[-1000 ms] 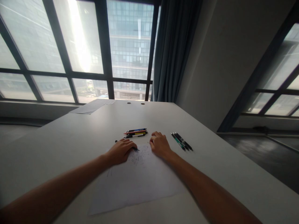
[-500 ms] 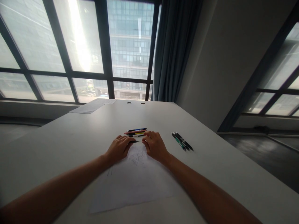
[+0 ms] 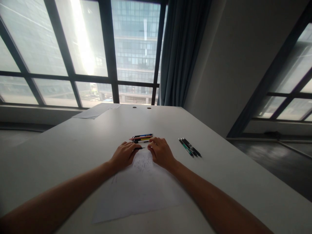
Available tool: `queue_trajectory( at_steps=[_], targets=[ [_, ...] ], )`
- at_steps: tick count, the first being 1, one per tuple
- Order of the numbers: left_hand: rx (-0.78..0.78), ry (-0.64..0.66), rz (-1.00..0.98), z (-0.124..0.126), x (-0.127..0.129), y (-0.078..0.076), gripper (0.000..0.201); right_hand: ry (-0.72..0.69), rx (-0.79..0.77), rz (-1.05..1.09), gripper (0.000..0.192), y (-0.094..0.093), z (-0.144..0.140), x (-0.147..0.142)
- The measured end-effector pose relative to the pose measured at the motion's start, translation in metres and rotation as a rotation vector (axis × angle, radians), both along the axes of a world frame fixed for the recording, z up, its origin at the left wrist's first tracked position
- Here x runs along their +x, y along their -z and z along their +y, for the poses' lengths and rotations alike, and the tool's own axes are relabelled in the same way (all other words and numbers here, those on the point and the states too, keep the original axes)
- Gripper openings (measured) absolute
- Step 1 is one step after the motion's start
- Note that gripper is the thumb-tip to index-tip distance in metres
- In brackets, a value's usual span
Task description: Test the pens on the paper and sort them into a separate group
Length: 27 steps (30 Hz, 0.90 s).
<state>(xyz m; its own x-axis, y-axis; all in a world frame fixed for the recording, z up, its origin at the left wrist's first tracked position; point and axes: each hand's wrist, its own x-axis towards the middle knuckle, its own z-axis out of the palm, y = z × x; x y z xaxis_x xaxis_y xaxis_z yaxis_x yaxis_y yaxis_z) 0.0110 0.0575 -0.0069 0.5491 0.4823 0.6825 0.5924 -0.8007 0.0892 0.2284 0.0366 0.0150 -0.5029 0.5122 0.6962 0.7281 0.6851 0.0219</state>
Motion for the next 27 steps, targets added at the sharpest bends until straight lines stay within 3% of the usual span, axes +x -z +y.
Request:
queue_trajectory(
  at_steps=[12,22,27],
  targets=[
    [-0.014,-0.005,0.009,-0.001,0.000,-0.001,0.017,0.008,-0.024,-0.004,0.014,-0.001,0.000,0.001],
    [-0.039,0.121,0.004,-0.004,-0.001,-0.004,0.019,-0.089,0.023,-0.008,0.017,0.001,-0.003,-0.005],
    [-0.058,0.117,-0.007,-0.004,-0.001,-0.003,0.020,-0.059,-0.001,0.034,0.016,0.000,-0.008,-0.010]
  ],
)
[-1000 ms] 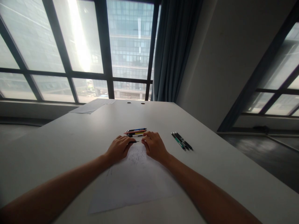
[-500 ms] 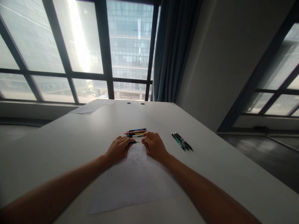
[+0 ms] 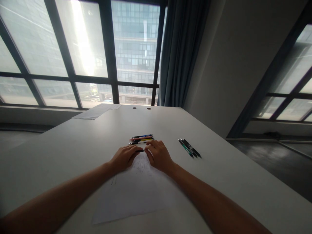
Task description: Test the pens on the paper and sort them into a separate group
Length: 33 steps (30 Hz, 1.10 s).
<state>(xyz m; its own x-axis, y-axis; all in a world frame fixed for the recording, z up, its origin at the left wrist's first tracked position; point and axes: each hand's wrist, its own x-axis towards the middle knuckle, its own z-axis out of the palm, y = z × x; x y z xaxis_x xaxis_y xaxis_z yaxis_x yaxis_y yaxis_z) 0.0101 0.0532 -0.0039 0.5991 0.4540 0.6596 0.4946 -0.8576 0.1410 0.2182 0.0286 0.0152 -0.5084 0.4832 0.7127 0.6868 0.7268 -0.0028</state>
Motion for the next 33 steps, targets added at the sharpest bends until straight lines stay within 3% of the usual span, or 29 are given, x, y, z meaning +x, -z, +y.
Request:
queue_trajectory(
  at_steps=[7,10,14,19,22,28,33],
  targets=[
    [-0.012,0.020,-0.022,0.001,-0.001,0.002,0.022,-0.015,-0.130,0.185,0.019,0.004,0.006,0.001],
    [-0.015,-0.041,-0.023,0.002,-0.001,0.002,0.023,0.098,-0.146,0.210,0.027,-0.002,0.018,0.020],
    [-0.024,-0.109,-0.011,0.003,-0.001,0.003,0.025,0.279,-0.248,-0.039,0.018,-0.010,0.032,0.049],
    [-0.037,-0.104,0.005,0.003,-0.001,0.003,0.025,0.314,-0.428,-0.196,0.006,-0.003,0.036,0.058],
    [-0.035,-0.107,-0.003,0.003,-0.001,0.004,0.025,0.272,-0.440,-0.166,0.008,-0.004,0.033,0.051],
    [-0.031,-0.104,-0.006,0.003,0.000,0.004,0.025,0.028,-0.472,0.219,0.011,-0.021,0.019,0.025],
    [-0.031,-0.118,0.012,0.002,0.000,0.003,0.025,-0.042,-0.427,0.249,0.008,-0.020,0.011,0.013]
  ],
)
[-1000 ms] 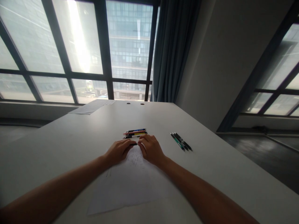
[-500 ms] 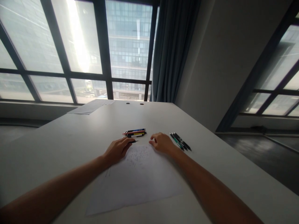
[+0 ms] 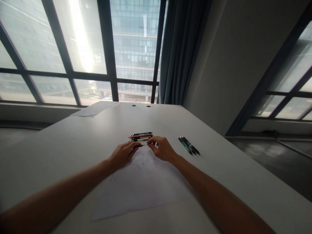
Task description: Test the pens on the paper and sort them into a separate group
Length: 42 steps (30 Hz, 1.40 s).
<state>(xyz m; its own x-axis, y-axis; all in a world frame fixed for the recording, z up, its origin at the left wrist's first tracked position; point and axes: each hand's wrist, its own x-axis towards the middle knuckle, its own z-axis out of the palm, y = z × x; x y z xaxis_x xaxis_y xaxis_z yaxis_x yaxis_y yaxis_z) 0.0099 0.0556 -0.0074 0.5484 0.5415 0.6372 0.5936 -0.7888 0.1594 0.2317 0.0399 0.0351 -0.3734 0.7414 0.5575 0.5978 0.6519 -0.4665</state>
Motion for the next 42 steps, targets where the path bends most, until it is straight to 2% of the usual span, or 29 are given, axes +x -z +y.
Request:
queue_trajectory(
  at_steps=[6,13,18,20,25,32,42],
  targets=[
    [-0.013,0.005,-0.003,0.000,0.001,0.001,0.025,-0.024,0.026,-0.001,0.009,0.007,-0.002,-0.003],
    [0.001,0.077,-0.021,0.000,0.000,0.001,0.025,-0.035,0.129,0.008,0.011,0.019,-0.004,-0.011],
    [0.020,0.101,-0.005,0.001,0.000,0.002,0.026,0.055,0.169,-0.154,0.029,0.025,-0.003,-0.009],
    [0.024,0.105,-0.002,0.001,-0.001,0.002,0.026,0.049,0.164,-0.193,0.035,0.024,-0.003,-0.008],
    [0.022,0.111,0.005,0.001,-0.001,0.002,0.025,-0.036,0.163,-0.222,0.033,0.022,-0.002,-0.004],
    [0.005,0.110,0.021,0.000,-0.001,0.002,0.026,-0.017,0.176,-0.336,0.032,0.023,-0.001,-0.002],
    [-0.016,0.095,0.063,0.001,-0.001,0.003,0.025,0.007,0.195,-0.342,0.030,0.027,-0.003,-0.004]
  ],
)
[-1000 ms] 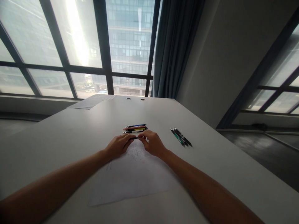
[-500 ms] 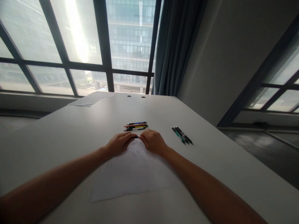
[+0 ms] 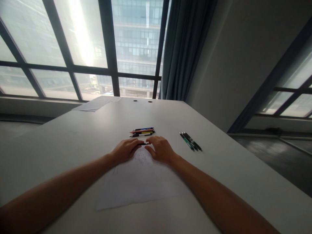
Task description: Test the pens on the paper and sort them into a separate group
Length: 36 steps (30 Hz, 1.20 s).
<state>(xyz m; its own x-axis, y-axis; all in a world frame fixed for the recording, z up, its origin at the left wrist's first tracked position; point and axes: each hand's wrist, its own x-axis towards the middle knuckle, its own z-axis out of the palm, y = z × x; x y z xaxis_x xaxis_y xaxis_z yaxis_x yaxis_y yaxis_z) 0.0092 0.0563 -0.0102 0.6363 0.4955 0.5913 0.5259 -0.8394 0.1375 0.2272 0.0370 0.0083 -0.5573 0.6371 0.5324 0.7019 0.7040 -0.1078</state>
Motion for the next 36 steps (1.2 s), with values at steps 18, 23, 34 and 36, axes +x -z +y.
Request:
queue_trajectory(
  at_steps=[18,23,34,36],
  targets=[
    [-0.075,-0.107,-0.038,-0.043,-0.001,-0.020,0.020,0.163,0.015,0.004,0.029,-0.018,-0.039,-0.020],
    [-0.139,-0.130,0.007,-0.064,-0.003,-0.016,0.018,0.122,0.025,0.031,0.020,-0.016,-0.061,-0.027],
    [0.084,-0.229,-0.011,-0.079,-0.003,-0.017,0.027,0.032,0.080,0.012,0.035,-0.013,-0.066,-0.011],
    [0.106,-0.241,-0.012,-0.078,-0.002,-0.016,0.028,0.054,0.059,0.056,0.041,-0.008,-0.063,-0.012]
  ],
)
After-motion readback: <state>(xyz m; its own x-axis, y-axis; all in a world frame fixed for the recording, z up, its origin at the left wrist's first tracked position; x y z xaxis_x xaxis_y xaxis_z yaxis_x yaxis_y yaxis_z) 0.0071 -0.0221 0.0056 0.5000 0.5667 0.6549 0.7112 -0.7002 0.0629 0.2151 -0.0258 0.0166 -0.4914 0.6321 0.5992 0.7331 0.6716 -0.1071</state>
